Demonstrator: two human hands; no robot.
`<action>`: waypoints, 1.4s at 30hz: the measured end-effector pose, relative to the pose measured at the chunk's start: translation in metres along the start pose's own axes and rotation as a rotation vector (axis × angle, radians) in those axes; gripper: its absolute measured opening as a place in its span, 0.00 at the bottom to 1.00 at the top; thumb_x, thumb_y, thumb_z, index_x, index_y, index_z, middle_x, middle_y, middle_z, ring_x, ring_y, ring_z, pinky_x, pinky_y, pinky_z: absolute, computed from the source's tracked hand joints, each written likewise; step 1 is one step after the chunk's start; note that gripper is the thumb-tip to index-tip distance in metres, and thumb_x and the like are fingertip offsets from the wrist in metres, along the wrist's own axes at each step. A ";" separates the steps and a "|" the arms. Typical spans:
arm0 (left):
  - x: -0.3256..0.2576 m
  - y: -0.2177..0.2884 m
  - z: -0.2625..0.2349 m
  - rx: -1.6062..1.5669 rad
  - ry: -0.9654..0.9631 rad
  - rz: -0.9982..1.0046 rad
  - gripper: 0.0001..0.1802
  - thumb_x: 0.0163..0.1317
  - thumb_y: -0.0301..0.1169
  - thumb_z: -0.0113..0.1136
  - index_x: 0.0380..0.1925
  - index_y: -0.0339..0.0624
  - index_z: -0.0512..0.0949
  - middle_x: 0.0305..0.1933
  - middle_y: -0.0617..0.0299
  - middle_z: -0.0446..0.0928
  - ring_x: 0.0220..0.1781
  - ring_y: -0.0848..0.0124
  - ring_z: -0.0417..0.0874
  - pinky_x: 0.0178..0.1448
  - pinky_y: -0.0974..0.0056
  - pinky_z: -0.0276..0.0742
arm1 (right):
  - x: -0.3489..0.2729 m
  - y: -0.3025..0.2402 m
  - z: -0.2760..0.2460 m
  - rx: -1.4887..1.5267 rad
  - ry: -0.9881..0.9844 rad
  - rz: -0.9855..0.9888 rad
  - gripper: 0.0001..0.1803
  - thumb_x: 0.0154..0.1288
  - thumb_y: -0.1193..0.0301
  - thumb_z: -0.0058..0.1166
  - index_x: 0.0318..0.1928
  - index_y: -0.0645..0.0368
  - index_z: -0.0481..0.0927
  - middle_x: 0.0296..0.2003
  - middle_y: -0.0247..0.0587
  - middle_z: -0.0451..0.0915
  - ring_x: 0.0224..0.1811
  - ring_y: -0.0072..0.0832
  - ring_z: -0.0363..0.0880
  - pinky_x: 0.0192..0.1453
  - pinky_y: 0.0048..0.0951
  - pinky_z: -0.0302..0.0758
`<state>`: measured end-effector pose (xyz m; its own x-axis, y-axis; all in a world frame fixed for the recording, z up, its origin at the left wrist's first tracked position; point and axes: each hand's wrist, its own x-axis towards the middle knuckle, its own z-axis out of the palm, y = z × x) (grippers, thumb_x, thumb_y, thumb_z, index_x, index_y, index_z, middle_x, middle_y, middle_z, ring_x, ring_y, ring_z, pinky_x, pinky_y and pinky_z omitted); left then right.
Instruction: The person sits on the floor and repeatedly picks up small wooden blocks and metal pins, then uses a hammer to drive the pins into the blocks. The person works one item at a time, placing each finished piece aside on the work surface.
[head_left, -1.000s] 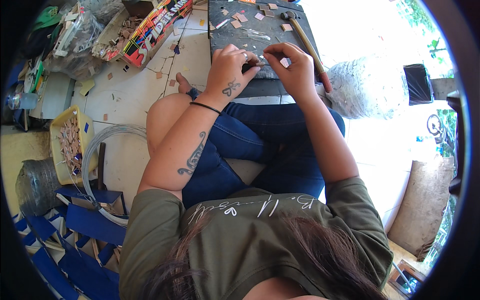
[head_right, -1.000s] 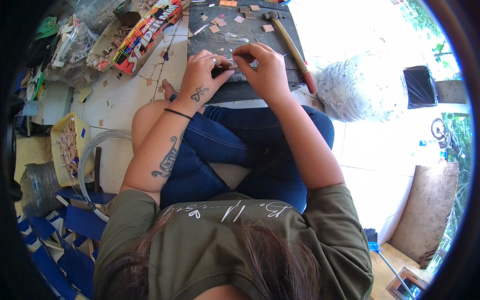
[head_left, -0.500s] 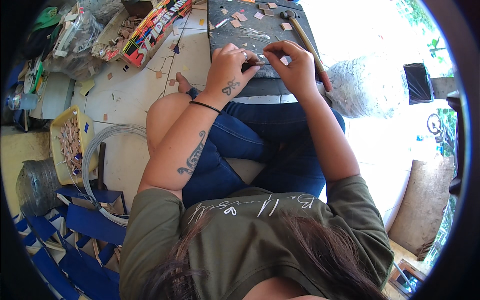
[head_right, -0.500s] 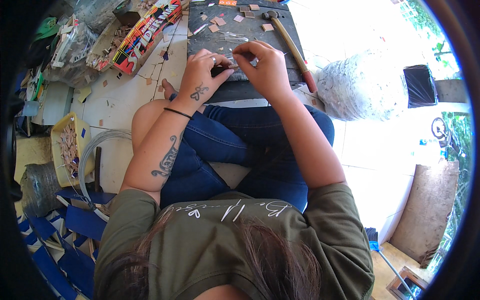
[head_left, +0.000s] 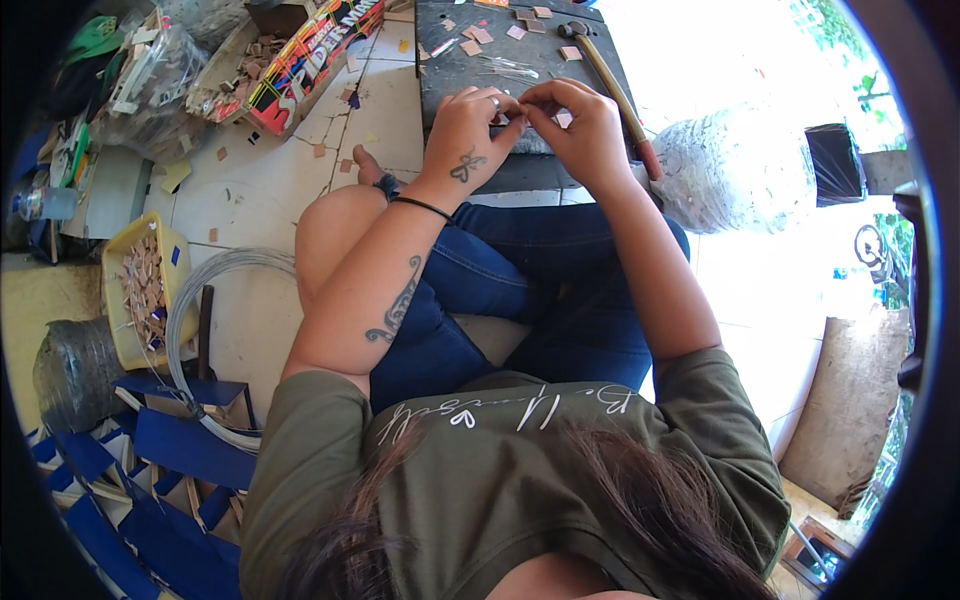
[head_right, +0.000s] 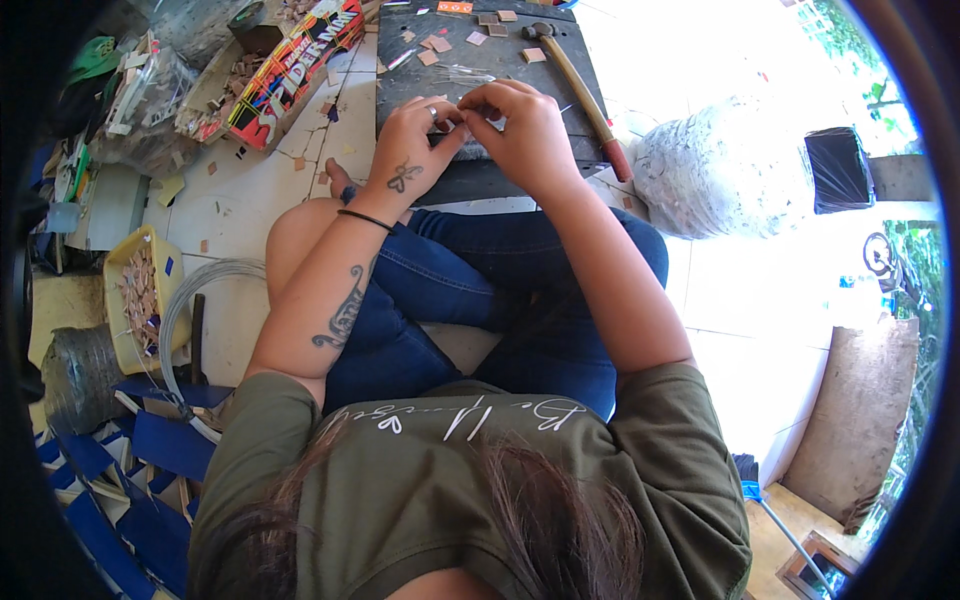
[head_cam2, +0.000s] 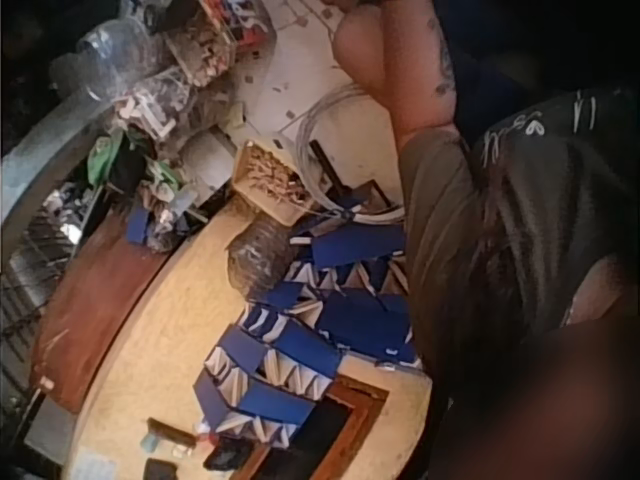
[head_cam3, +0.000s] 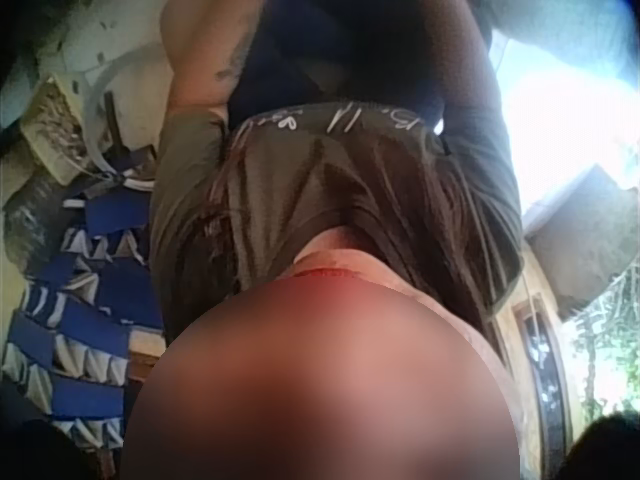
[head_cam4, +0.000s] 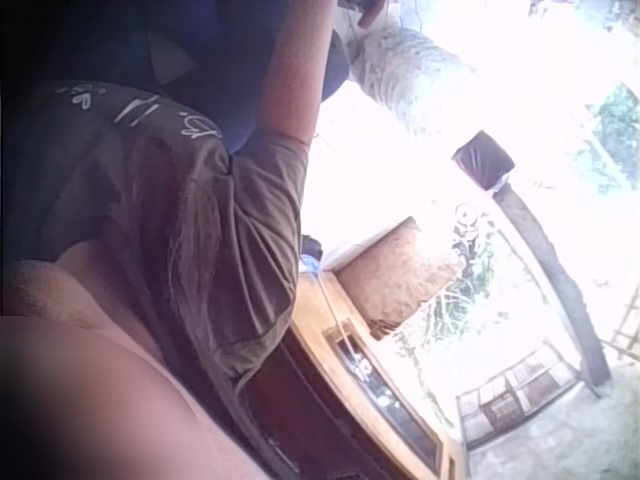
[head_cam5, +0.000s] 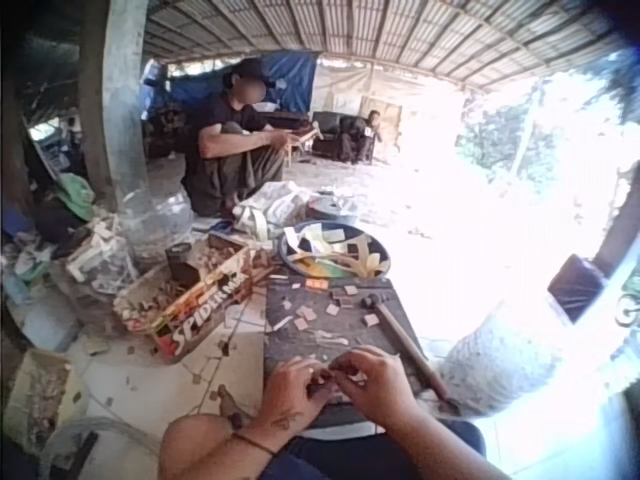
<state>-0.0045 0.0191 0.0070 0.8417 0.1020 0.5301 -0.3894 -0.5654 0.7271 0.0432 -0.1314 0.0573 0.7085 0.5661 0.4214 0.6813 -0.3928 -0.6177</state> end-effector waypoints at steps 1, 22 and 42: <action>0.001 0.000 0.001 -0.034 0.007 -0.001 0.05 0.54 0.30 0.65 0.26 0.41 0.81 0.27 0.60 0.80 0.34 0.61 0.80 0.43 0.58 0.71 | -0.001 0.003 -0.002 -0.029 0.034 -0.011 0.10 0.56 0.70 0.63 0.38 0.61 0.83 0.33 0.43 0.83 0.36 0.34 0.83 0.41 0.31 0.78; 0.001 0.001 0.002 -0.096 0.008 0.035 0.07 0.56 0.27 0.64 0.23 0.35 0.78 0.25 0.54 0.78 0.27 0.57 0.78 0.33 0.59 0.72 | -0.100 -0.036 -0.084 0.272 -0.127 0.643 0.22 0.73 0.73 0.43 0.66 0.52 0.68 0.30 0.37 0.74 0.21 0.20 0.73 0.26 0.22 0.71; 0.000 0.000 0.002 -0.093 -0.002 0.044 0.07 0.56 0.26 0.64 0.24 0.34 0.79 0.26 0.54 0.78 0.26 0.58 0.78 0.32 0.60 0.72 | -0.113 -0.067 -0.077 -0.221 0.099 0.100 0.29 0.68 0.78 0.47 0.68 0.44 0.67 0.36 0.47 0.78 0.33 0.44 0.79 0.40 0.36 0.76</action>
<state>-0.0038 0.0175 0.0057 0.8239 0.0774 0.5614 -0.4586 -0.4908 0.7408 -0.0687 -0.2247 0.1020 0.7817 0.4469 0.4350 0.6226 -0.5982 -0.5045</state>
